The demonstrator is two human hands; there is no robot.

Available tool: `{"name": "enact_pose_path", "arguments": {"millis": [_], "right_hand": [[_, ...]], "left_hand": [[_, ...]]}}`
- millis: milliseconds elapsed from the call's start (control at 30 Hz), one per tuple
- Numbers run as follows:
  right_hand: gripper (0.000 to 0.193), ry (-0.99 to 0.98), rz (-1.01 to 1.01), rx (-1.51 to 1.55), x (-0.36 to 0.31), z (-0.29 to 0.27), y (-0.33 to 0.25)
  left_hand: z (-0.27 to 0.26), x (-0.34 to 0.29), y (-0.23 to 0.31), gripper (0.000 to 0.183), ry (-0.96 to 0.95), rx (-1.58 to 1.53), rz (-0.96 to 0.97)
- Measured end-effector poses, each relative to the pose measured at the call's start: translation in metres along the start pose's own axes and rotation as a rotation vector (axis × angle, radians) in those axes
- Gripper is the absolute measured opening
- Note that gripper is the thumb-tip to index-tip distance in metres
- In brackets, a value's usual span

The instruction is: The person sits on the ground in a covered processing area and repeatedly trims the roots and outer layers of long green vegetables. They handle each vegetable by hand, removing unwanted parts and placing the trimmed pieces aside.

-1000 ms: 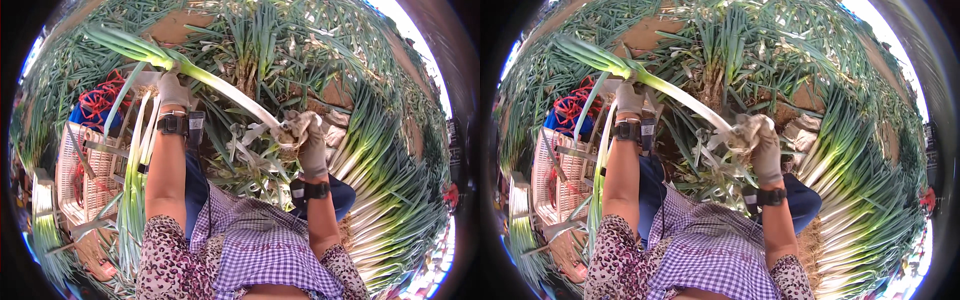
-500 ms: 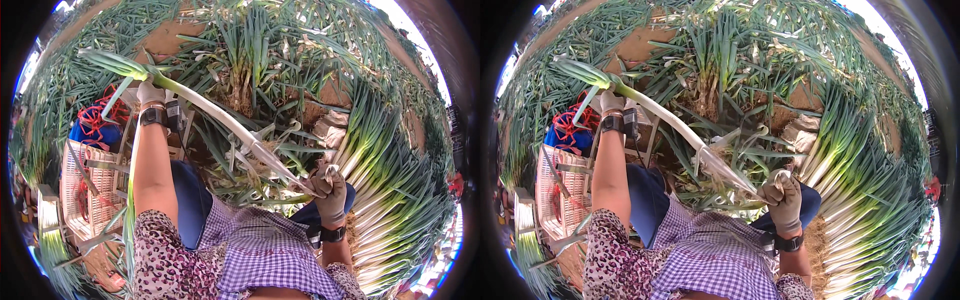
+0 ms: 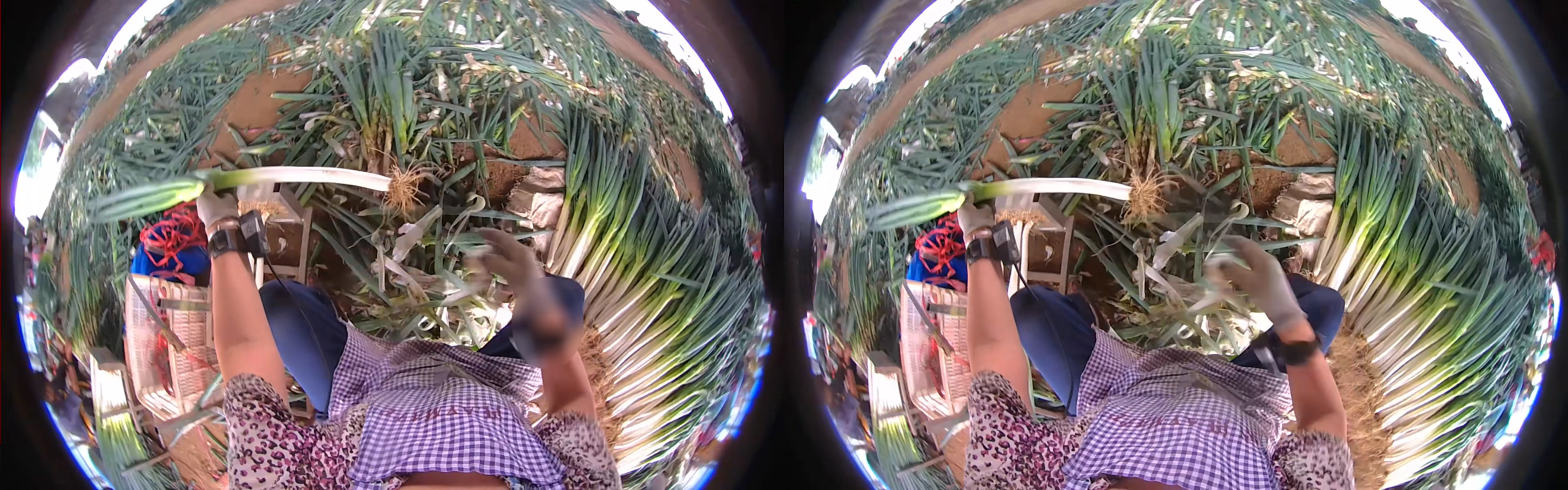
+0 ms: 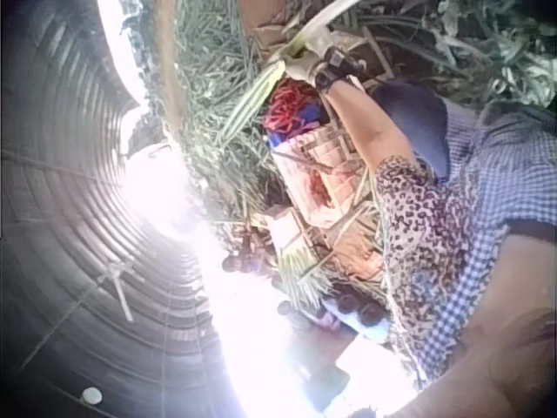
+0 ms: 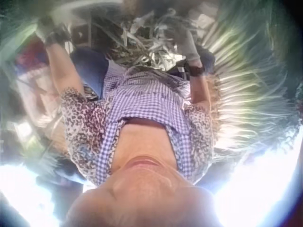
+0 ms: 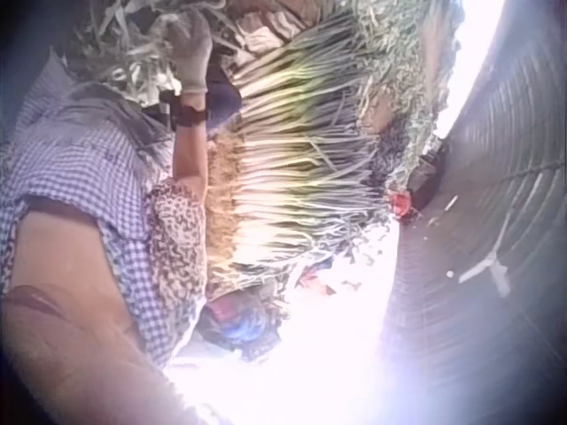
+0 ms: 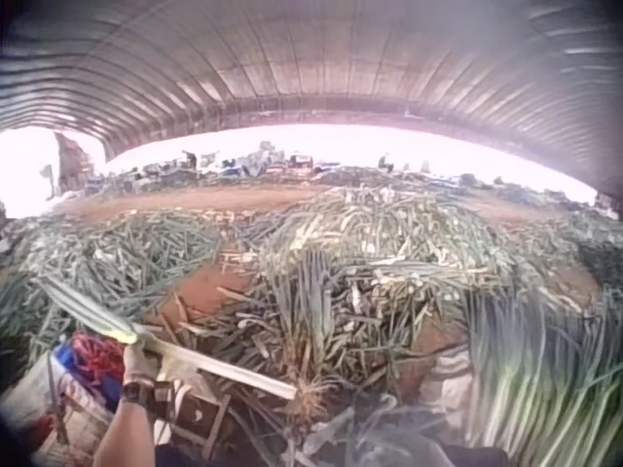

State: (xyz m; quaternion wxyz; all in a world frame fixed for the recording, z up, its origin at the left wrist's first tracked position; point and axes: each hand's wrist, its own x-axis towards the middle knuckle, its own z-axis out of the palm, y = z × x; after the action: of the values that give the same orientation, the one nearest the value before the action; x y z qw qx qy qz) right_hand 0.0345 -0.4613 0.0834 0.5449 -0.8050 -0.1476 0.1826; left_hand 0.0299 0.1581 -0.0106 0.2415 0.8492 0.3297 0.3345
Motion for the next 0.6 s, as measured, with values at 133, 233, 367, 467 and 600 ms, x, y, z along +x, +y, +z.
{"name": "enact_pose_path", "arguments": {"millis": [133, 233, 367, 467, 600], "right_hand": [[0.054, 0.213, -0.461, -0.195, 0.043, 0.012, -0.019], [0.052, 0.144, -0.525, -0.109, 0.041, 0.035, -0.037], [0.039, 0.348, -0.399, -0.149, 0.001, -0.010, -0.007], [0.033, 0.423, -0.219, 0.234, -0.060, -0.064, 0.022], [0.042, 0.778, -0.026, 0.674, -0.116, -0.106, 0.104]], "left_hand": [[-0.002, -0.015, 0.008, 0.029, -0.034, -0.157, 0.092], [-0.013, -0.002, 0.023, 0.027, -0.062, -0.164, 0.277], [0.035, -0.055, 0.242, 0.031, -0.233, -1.388, -0.472], [0.045, -0.116, 0.391, 0.035, -0.496, -1.436, -0.078], [0.032, -0.234, 0.534, 0.038, -0.903, -1.357, 0.321]]}}
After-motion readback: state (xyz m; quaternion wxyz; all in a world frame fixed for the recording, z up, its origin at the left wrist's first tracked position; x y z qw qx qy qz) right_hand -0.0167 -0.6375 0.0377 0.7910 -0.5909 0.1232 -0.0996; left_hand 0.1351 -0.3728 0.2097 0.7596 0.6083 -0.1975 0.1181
